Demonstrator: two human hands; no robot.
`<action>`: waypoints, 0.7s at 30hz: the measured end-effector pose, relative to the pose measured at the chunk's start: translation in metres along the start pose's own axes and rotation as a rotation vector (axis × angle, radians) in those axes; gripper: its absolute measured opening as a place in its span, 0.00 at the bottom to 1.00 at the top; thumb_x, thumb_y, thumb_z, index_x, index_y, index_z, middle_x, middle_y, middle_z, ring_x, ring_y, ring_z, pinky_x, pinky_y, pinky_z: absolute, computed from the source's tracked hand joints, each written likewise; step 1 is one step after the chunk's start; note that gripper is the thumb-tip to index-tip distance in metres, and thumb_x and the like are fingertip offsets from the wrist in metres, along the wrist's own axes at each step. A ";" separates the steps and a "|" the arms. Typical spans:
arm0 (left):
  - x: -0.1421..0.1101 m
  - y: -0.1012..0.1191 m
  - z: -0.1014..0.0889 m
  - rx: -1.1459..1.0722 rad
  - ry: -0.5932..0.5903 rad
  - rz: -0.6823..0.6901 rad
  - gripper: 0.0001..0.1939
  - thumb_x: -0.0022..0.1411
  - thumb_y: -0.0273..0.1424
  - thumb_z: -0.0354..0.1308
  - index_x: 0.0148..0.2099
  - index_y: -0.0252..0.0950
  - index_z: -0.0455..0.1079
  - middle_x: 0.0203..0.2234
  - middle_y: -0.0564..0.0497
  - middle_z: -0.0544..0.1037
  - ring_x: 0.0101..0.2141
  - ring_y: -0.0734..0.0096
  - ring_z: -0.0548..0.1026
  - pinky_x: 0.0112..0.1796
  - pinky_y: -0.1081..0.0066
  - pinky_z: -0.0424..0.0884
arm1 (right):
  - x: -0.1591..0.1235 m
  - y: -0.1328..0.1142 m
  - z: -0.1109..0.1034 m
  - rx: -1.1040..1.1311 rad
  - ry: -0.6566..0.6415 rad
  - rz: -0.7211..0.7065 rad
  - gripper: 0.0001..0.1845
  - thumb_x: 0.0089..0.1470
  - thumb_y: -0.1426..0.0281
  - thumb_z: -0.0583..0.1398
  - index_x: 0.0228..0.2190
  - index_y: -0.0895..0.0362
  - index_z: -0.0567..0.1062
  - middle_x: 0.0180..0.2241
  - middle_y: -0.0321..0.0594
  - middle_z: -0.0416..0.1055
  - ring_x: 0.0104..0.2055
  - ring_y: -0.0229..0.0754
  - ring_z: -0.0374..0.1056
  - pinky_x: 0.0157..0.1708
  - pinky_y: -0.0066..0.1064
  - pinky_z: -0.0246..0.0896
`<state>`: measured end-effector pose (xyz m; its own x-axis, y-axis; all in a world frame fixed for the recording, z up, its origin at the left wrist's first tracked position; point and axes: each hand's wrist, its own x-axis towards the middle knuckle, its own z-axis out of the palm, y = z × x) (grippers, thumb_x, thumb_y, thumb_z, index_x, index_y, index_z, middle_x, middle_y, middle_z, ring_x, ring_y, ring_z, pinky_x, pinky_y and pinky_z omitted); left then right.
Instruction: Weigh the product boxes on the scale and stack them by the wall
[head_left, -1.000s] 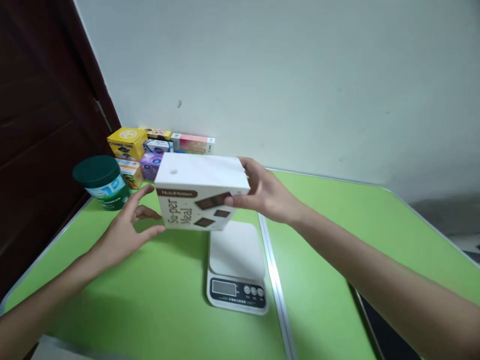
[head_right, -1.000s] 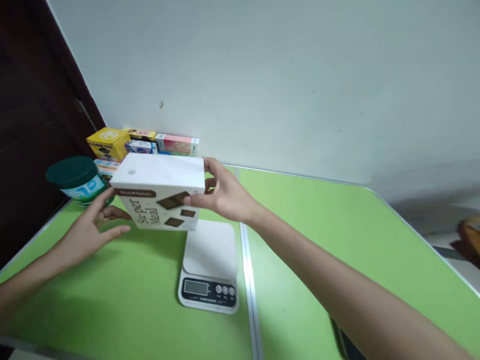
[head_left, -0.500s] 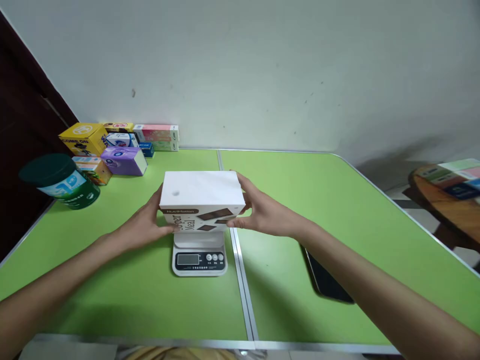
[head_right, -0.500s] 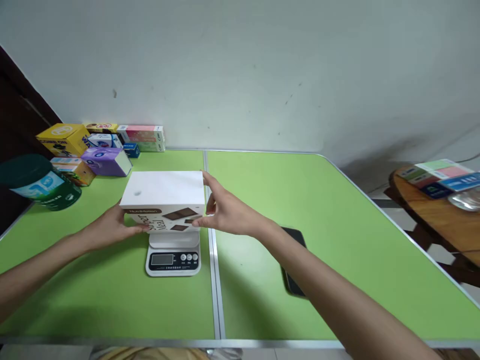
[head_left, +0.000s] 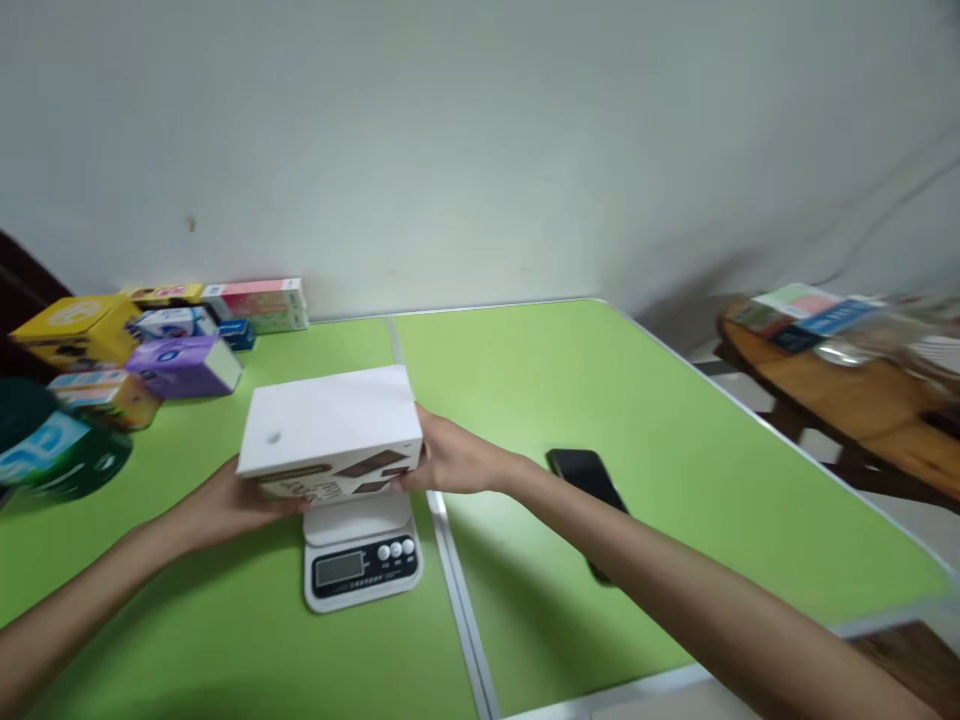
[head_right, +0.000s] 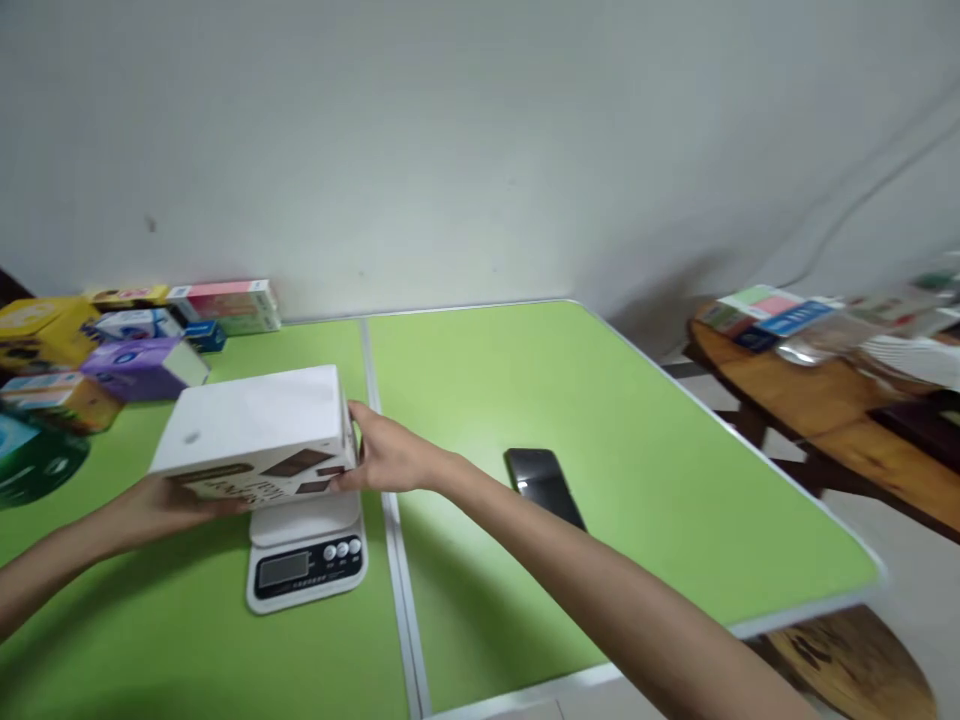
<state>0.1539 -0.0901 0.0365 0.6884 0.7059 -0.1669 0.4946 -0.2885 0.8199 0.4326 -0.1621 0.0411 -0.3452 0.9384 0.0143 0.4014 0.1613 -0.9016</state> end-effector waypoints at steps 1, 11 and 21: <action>0.006 0.008 0.000 0.035 0.020 0.020 0.31 0.46 0.42 0.65 0.55 0.51 0.65 0.49 0.54 0.77 0.48 0.49 0.74 0.47 0.50 0.73 | -0.004 -0.003 -0.008 -0.022 0.019 -0.015 0.50 0.40 0.69 0.68 0.61 0.58 0.54 0.58 0.52 0.61 0.55 0.54 0.63 0.54 0.48 0.61; 0.152 0.109 0.100 0.218 0.027 0.181 0.36 0.50 0.38 0.62 0.60 0.42 0.56 0.49 0.45 0.75 0.46 0.53 0.76 0.41 0.58 0.76 | -0.098 0.077 -0.100 -0.053 0.575 0.144 0.30 0.46 0.68 0.63 0.53 0.54 0.66 0.49 0.46 0.70 0.49 0.53 0.68 0.47 0.47 0.65; 0.354 0.191 0.232 0.186 0.035 0.283 0.43 0.46 0.29 0.67 0.62 0.39 0.50 0.57 0.40 0.65 0.42 0.57 0.76 0.34 0.64 0.76 | -0.129 0.207 -0.220 0.164 1.221 0.264 0.28 0.48 0.52 0.60 0.48 0.51 0.63 0.53 0.46 0.63 0.37 0.44 0.71 0.40 0.43 0.71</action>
<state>0.6153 -0.0459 0.0067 0.7949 0.6021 0.0747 0.3774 -0.5870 0.7163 0.7475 -0.1827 -0.0523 0.7725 0.6202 0.1363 0.1982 -0.0315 -0.9797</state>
